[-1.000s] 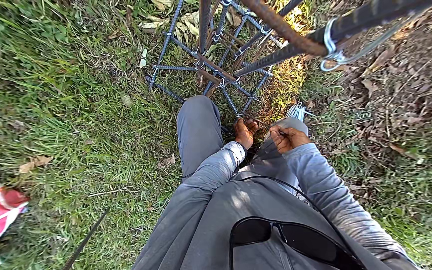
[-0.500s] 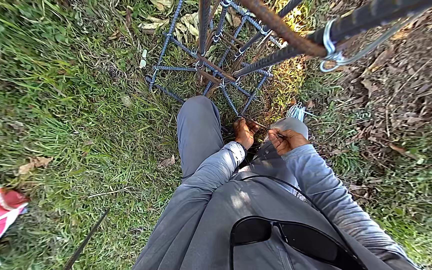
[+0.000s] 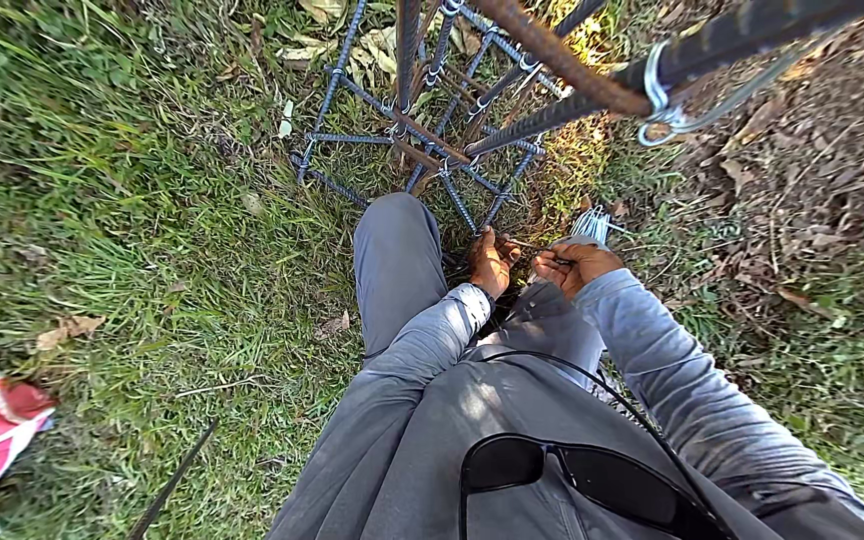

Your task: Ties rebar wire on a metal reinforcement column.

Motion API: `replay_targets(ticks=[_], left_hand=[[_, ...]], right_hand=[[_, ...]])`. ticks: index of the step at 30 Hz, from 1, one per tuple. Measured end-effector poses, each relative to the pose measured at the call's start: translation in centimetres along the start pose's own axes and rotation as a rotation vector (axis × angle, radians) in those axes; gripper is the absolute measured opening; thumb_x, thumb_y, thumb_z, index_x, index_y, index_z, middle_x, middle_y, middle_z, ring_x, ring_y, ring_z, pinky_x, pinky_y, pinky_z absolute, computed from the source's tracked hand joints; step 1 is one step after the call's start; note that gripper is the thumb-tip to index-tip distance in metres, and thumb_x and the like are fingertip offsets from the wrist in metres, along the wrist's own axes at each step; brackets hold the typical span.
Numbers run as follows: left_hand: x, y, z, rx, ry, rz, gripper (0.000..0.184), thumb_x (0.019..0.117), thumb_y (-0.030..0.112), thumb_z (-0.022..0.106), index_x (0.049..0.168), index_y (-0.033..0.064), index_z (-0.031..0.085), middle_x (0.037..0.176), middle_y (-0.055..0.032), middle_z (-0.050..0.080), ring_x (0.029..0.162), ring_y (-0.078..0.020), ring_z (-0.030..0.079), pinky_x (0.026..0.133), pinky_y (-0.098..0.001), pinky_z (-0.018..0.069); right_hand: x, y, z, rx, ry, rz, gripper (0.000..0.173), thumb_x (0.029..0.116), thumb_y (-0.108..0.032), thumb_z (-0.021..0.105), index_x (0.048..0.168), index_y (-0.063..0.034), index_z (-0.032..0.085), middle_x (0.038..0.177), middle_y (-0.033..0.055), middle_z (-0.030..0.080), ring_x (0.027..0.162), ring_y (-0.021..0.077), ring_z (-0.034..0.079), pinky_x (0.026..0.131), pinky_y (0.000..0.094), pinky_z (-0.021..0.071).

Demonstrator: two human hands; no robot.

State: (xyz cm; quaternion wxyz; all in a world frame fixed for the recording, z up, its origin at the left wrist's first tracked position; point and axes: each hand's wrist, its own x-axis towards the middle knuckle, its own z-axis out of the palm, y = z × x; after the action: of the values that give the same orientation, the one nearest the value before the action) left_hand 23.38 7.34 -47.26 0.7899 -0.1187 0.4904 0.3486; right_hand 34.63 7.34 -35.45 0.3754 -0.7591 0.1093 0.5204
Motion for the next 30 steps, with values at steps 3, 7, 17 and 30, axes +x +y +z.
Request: replay_targets(ticks=[3, 7, 17, 30], left_hand=[[0.2, -0.2, 0.1, -0.021, 0.017, 0.005, 0.035, 0.1068, 0.048, 0.048, 0.130, 0.0212, 0.052, 0.101, -0.0028, 0.062, 0.077, -0.0134, 0.062, 0.067, -0.0283, 0.0546], [0.2, -0.2, 0.0, -0.006, 0.002, 0.002, 0.033, 0.1078, 0.046, 0.046, 0.128, 0.0201, 0.051, 0.099, -0.0028, 0.061, 0.075, -0.0129, 0.061, 0.066, -0.0273, 0.0537], [0.8, -0.5, -0.3, -0.063, -0.052, -0.037, 0.029, 0.1102, 0.041, 0.042, 0.126, 0.0192, 0.052, 0.101, -0.0020, 0.060, 0.076, -0.0115, 0.061, 0.067, -0.0253, 0.0539], [0.0, 0.2, -0.3, -0.275, -0.102, -0.059, 0.023, 0.1120, 0.032, 0.038, 0.109, 0.0184, 0.056, 0.095, -0.0011, 0.062, 0.084, -0.0138, 0.065, 0.077, -0.0274, 0.0564]], right_hand=[[0.0, -0.1, 0.1, -0.001, -0.002, 0.002, 0.017, 0.1045, -0.007, 0.049, 0.119, 0.0018, 0.053, 0.089, 0.0153, 0.069, 0.070, 0.0248, 0.073, 0.065, 0.0384, 0.0647], [-0.3, -0.2, 0.3, -0.015, 0.004, -0.022, 0.017, 0.1039, -0.007, 0.050, 0.118, 0.0017, 0.053, 0.089, 0.0162, 0.069, 0.069, 0.0257, 0.073, 0.065, 0.0395, 0.0649], [-0.7, -0.6, -0.1, -0.205, -0.110, -0.118, 0.017, 0.1057, -0.002, 0.044, 0.122, -0.0025, 0.048, 0.088, 0.0154, 0.070, 0.068, 0.0275, 0.074, 0.064, 0.0430, 0.0650], [-2.0, -2.0, -1.0, -0.785, -0.425, -0.350, 0.023, 0.1045, 0.005, 0.046, 0.127, 0.0000, 0.050, 0.092, 0.0164, 0.072, 0.069, 0.0240, 0.074, 0.067, 0.0370, 0.0647]])
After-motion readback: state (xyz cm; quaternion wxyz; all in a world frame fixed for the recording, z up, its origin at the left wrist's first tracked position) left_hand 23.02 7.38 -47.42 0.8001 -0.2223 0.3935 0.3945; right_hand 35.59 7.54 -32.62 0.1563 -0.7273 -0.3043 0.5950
